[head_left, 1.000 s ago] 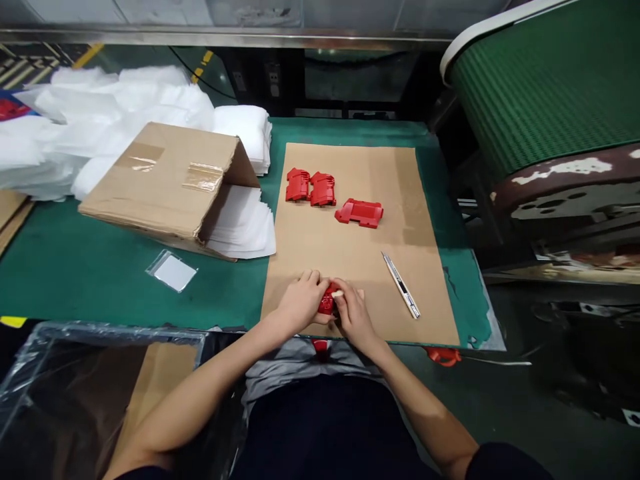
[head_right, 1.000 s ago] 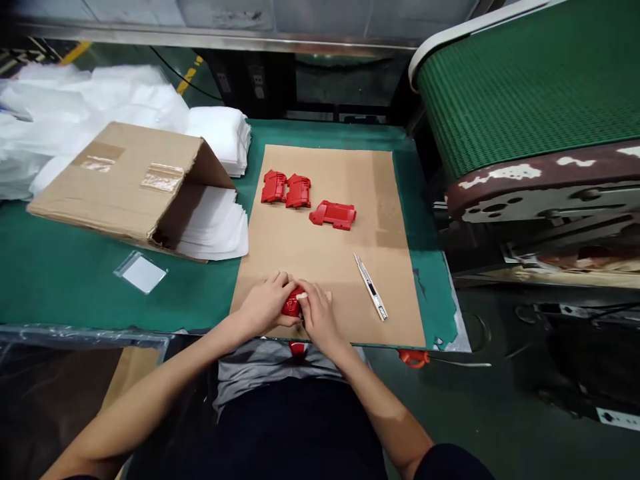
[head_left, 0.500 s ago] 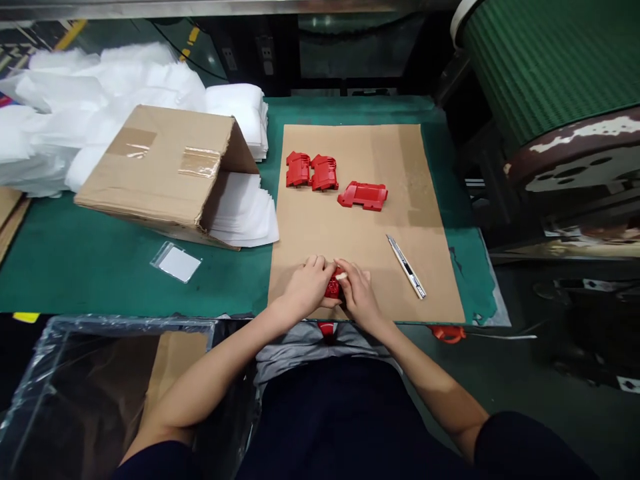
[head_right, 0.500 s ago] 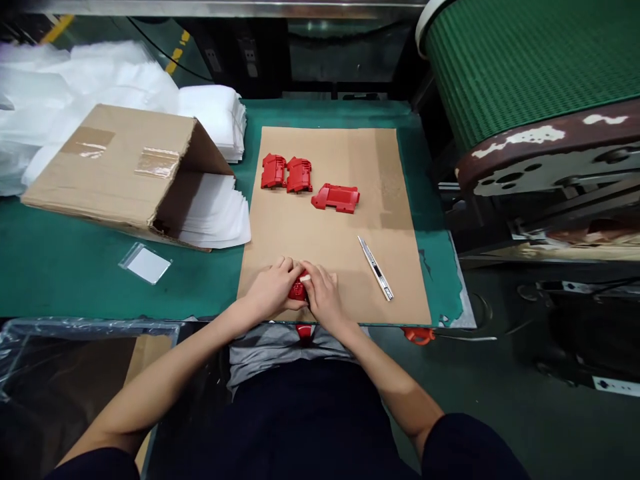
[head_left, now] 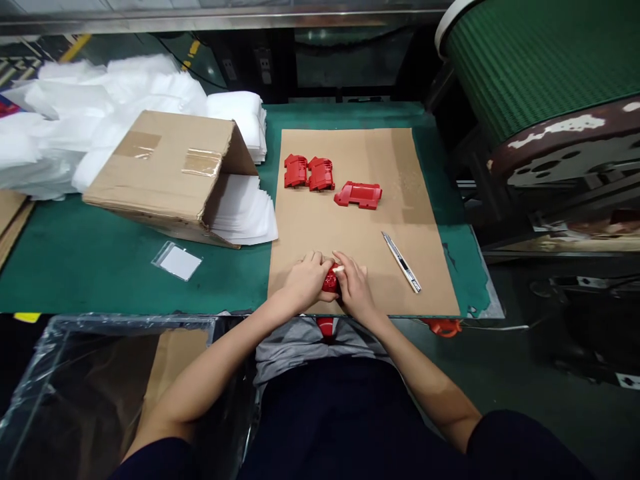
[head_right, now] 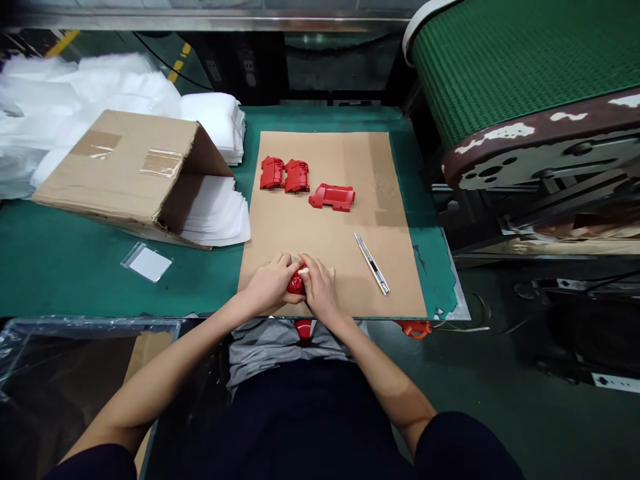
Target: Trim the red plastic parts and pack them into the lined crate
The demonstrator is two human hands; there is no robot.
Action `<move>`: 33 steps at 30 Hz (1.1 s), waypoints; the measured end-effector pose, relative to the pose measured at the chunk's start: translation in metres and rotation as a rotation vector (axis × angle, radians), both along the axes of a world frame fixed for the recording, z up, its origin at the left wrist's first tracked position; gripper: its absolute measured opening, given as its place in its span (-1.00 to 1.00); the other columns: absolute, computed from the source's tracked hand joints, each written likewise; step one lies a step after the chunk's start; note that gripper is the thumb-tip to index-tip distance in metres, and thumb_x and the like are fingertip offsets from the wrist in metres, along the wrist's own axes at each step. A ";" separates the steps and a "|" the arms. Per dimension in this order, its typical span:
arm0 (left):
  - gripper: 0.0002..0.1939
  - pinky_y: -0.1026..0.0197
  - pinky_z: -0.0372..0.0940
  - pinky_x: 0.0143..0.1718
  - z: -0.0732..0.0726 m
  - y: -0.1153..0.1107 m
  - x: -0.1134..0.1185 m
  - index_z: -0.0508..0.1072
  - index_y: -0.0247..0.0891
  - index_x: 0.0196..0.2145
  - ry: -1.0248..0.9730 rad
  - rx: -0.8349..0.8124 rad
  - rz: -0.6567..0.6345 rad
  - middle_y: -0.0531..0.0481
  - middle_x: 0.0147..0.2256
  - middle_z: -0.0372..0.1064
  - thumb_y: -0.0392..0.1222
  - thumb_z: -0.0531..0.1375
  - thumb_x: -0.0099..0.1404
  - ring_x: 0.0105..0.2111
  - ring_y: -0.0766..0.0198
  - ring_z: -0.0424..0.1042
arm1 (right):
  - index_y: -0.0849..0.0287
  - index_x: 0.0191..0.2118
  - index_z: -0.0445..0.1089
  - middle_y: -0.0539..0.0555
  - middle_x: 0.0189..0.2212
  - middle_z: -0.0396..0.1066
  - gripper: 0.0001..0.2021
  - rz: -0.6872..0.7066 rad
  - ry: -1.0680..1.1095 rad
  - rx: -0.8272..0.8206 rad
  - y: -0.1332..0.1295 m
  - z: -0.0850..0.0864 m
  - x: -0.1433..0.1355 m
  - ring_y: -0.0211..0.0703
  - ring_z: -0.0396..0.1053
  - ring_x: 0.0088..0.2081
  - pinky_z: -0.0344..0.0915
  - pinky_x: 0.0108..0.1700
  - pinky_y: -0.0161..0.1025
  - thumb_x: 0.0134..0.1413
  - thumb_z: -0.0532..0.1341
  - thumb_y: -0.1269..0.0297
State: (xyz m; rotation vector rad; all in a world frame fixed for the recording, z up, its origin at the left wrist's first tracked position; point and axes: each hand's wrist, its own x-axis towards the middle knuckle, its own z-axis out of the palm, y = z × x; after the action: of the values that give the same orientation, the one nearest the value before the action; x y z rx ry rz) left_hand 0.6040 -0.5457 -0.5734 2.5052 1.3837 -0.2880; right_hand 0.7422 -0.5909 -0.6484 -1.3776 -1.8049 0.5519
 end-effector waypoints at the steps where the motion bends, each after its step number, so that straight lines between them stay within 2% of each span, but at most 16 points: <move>1: -0.32 0.08 0.32 -0.10 0.000 0.000 0.000 0.32 -0.33 0.08 0.000 0.005 0.003 -0.20 -0.10 0.33 -0.01 0.38 0.06 -0.03 -0.02 0.31 | 0.17 0.17 0.22 0.24 0.04 0.40 -0.51 -0.005 0.002 -0.005 0.000 0.000 0.000 -0.03 0.36 0.00 0.21 -0.10 -0.14 0.40 -0.25 0.07; 8: -0.31 0.07 0.33 -0.08 -0.004 -0.001 -0.003 0.33 -0.33 0.08 -0.017 0.010 -0.002 -0.22 -0.09 0.34 0.07 0.36 0.08 -0.02 -0.03 0.31 | 0.18 0.17 0.22 0.26 0.06 0.39 -0.50 0.019 -0.022 -0.020 -0.002 -0.004 0.002 0.00 0.36 0.02 0.23 -0.08 -0.12 0.40 -0.26 0.08; 12: -0.34 0.04 0.31 -0.02 -0.002 0.001 -0.002 0.34 -0.35 0.06 0.017 -0.037 0.000 -0.26 -0.05 0.34 0.03 0.36 0.08 0.02 -0.05 0.31 | 0.22 0.17 0.23 0.28 0.06 0.39 -0.52 0.010 -0.062 -0.008 -0.005 -0.005 0.003 0.00 0.35 0.03 0.23 -0.09 -0.12 0.40 -0.25 0.15; 17: -0.29 -0.02 0.25 0.09 0.006 -0.001 0.001 0.29 -0.43 0.12 -0.020 -0.063 0.011 -0.37 0.09 0.27 -0.02 0.35 0.10 0.12 -0.13 0.26 | 0.20 0.20 0.24 0.26 -0.06 0.45 -0.59 0.140 -0.292 -0.018 0.016 0.021 0.004 0.01 0.39 -0.07 0.23 -0.04 -0.05 0.36 -0.13 0.29; 20: -0.32 -0.06 0.26 0.08 0.010 -0.004 -0.004 0.36 -0.44 0.05 -0.075 -0.061 0.074 -0.39 0.06 0.29 0.01 0.36 0.06 0.10 -0.18 0.29 | 0.18 0.26 0.17 0.24 0.00 0.42 -0.57 0.235 -0.301 -0.028 0.036 0.039 0.012 -0.02 0.39 -0.03 0.23 0.05 0.01 0.35 -0.07 0.31; 22: -0.34 -0.07 0.27 0.05 0.013 -0.004 -0.009 0.39 -0.42 0.04 -0.185 -0.064 0.154 -0.33 -0.03 0.36 0.02 0.37 0.05 0.03 -0.15 0.34 | 0.20 0.26 0.17 0.26 0.07 0.38 -0.57 0.203 -0.229 -0.039 0.045 0.046 0.021 0.00 0.37 0.03 0.23 0.10 0.05 0.34 -0.06 0.30; 24: -0.40 -0.05 0.28 0.04 0.017 -0.007 -0.009 0.40 -0.36 0.02 -0.411 -0.074 0.269 -0.24 -0.11 0.41 0.02 0.33 0.09 -0.01 -0.08 0.37 | 0.21 0.25 0.21 0.30 0.09 0.35 -0.56 0.122 -0.169 -0.030 0.044 0.046 0.032 0.06 0.32 0.09 0.21 0.14 0.11 0.34 -0.06 0.23; 27: -0.46 -0.02 0.26 0.07 0.017 -0.025 0.013 0.38 -0.33 0.02 -0.836 -0.037 0.520 -0.19 -0.12 0.41 0.11 0.19 0.21 -0.03 0.01 0.38 | 0.13 0.28 0.18 0.28 0.19 0.26 -0.49 0.049 0.064 -0.012 0.014 0.034 0.046 0.07 0.19 0.24 0.13 0.23 0.13 0.35 -0.09 0.03; 29: -0.34 -0.03 0.21 0.14 0.004 -0.051 0.042 0.29 -0.32 0.13 -1.038 0.018 0.618 -0.23 -0.02 0.34 0.21 0.11 0.25 0.05 0.01 0.33 | 0.07 0.32 0.11 0.23 0.26 0.18 -0.37 0.056 0.383 -0.048 -0.026 0.019 0.056 0.02 0.17 0.26 0.14 0.26 0.03 0.29 -0.08 -0.17; 30: -0.26 -0.02 0.15 0.20 -0.007 -0.068 0.058 0.22 -0.30 0.21 -1.096 0.022 0.595 -0.25 0.06 0.28 0.26 0.09 0.24 0.13 0.00 0.26 | 0.08 0.33 0.09 0.23 0.26 0.18 -0.28 0.041 0.544 -0.073 -0.048 0.011 0.063 0.03 0.19 0.25 0.18 0.24 0.00 0.21 -0.04 -0.27; 31: -0.22 0.01 0.08 0.25 -0.021 -0.086 0.074 0.15 -0.28 0.26 -1.138 -0.038 0.508 -0.25 0.14 0.19 0.28 0.06 0.25 0.21 0.01 0.17 | 0.10 0.31 0.12 0.24 0.25 0.20 -0.17 -0.037 0.678 -0.085 -0.071 0.005 0.072 0.08 0.22 0.23 0.22 0.21 0.00 0.08 0.04 -0.38; 32: -0.19 0.04 0.01 0.30 -0.037 -0.104 0.089 0.10 -0.26 0.30 -1.144 -0.169 0.395 -0.24 0.23 0.08 0.29 0.03 0.26 0.29 0.01 0.05 | 0.12 0.26 0.19 0.27 0.20 0.26 -0.11 -0.147 0.779 -0.124 -0.094 -0.001 0.083 0.14 0.27 0.19 0.25 0.18 0.02 -0.05 0.13 -0.42; 33: -0.18 0.05 -0.03 0.32 -0.054 -0.119 0.102 0.12 -0.24 0.29 -1.118 -0.287 0.354 -0.22 0.27 0.02 0.32 0.04 0.24 0.32 0.01 -0.02 | 0.15 0.18 0.29 0.29 0.11 0.37 -0.11 -0.275 0.859 -0.194 -0.116 -0.005 0.096 0.19 0.36 0.11 0.31 0.13 0.05 -0.16 0.21 -0.43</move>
State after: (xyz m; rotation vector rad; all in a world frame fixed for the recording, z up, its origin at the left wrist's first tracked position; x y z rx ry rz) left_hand 0.7059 -0.6649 -0.6270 1.6151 1.0999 0.8008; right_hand 0.8381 -0.7069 -0.6534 -1.2091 -0.8765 0.9967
